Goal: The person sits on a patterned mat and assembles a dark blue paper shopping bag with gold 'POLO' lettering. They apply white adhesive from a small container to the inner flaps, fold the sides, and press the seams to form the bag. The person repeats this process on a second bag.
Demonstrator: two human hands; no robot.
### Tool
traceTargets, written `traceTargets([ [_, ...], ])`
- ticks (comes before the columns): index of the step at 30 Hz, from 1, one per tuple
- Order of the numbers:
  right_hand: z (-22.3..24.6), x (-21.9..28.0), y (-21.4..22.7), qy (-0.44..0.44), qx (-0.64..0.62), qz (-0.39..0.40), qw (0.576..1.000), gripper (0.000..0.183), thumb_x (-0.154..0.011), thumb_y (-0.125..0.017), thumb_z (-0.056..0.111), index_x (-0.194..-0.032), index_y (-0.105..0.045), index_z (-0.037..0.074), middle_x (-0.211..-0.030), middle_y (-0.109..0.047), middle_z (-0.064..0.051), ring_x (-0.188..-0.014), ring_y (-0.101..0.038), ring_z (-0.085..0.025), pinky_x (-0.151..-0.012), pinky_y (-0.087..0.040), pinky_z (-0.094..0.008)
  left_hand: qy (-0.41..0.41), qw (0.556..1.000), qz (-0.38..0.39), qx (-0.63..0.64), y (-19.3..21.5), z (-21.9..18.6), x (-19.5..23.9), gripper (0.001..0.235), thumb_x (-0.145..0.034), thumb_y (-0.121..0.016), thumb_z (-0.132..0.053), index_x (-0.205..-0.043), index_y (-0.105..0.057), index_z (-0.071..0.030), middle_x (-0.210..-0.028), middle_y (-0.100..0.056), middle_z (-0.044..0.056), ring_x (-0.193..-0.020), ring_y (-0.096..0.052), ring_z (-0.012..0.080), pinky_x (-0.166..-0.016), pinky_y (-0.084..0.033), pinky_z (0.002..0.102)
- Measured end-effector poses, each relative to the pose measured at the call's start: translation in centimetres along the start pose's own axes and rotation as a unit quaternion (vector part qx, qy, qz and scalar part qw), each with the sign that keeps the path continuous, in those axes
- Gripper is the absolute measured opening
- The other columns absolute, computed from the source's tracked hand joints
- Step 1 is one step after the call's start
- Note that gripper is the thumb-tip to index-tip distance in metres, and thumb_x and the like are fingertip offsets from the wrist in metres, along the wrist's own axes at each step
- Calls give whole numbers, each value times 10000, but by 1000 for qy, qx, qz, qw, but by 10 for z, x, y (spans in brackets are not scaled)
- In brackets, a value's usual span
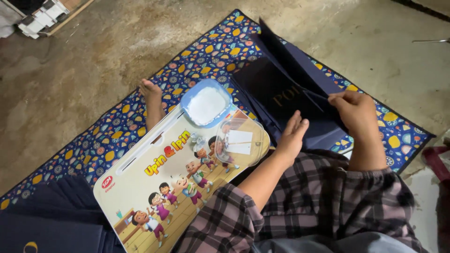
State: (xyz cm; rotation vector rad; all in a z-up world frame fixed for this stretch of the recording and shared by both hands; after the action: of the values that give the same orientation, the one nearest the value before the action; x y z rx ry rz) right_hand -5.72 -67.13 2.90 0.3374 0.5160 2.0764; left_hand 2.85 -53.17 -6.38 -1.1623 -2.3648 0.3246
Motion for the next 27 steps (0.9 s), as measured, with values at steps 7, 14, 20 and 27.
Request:
traceTargets([
  [7, -51, -30, -27, 30, 50, -51, 997, 211, -916, -629, 202, -1013, -794, 111, -971, -775, -14, -877, -680, -132, -777, -498, -307, -18, 992, -51, -117, -1, -7, 16, 874, -876, -538, -547, -1627, -258, -200, -1679, -321, 103, -1538, -325, 247, -1217, -272, 340],
  [14, -28, 6, 2, 156, 118, -170, 966, 172, -1048, -670, 208, -1130, -776, 100, -990, -762, -119, -934, -708, -294, -794, -512, -429, -23, 998, -42, -50, -1, -19, 28, 876, -886, -564, -480, -1632, -225, -170, -1714, -222, 83, -1570, -248, 227, -1234, -241, 333],
  [20, 25, 121, 60, 146, -112, -131, 974, 104, -1132, -630, 98, -1228, -669, 90, -1160, -663, -27, -1085, -619, -102, -969, -486, -232, -62, 988, -77, -119, 8, -53, 61, 766, -904, -499, -565, -1568, -410, -191, -1555, -514, 56, -1433, -466, 171, -1174, -339, 317],
  [27, 26, 157, 81, 182, -219, -60, 957, 145, -1114, -575, 129, -1258, -585, 138, -1159, -601, 10, -1115, -591, -89, -1032, -482, -227, -416, 908, -27, -35, 75, -97, 103, 613, -1104, -448, -223, -1640, -221, -29, -1688, -244, 212, -1544, -232, 353, -1282, -169, 516],
])
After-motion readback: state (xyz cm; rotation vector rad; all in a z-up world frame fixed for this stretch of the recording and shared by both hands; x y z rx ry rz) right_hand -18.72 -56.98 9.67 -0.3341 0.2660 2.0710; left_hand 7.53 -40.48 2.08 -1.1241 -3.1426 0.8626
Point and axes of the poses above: each hand's wrist, its own x-axis away from the middle knuckle, its own y-axis out of the back of the hand, z = x × y, the point moved 1 cm from there along -x, towards the middle knuckle
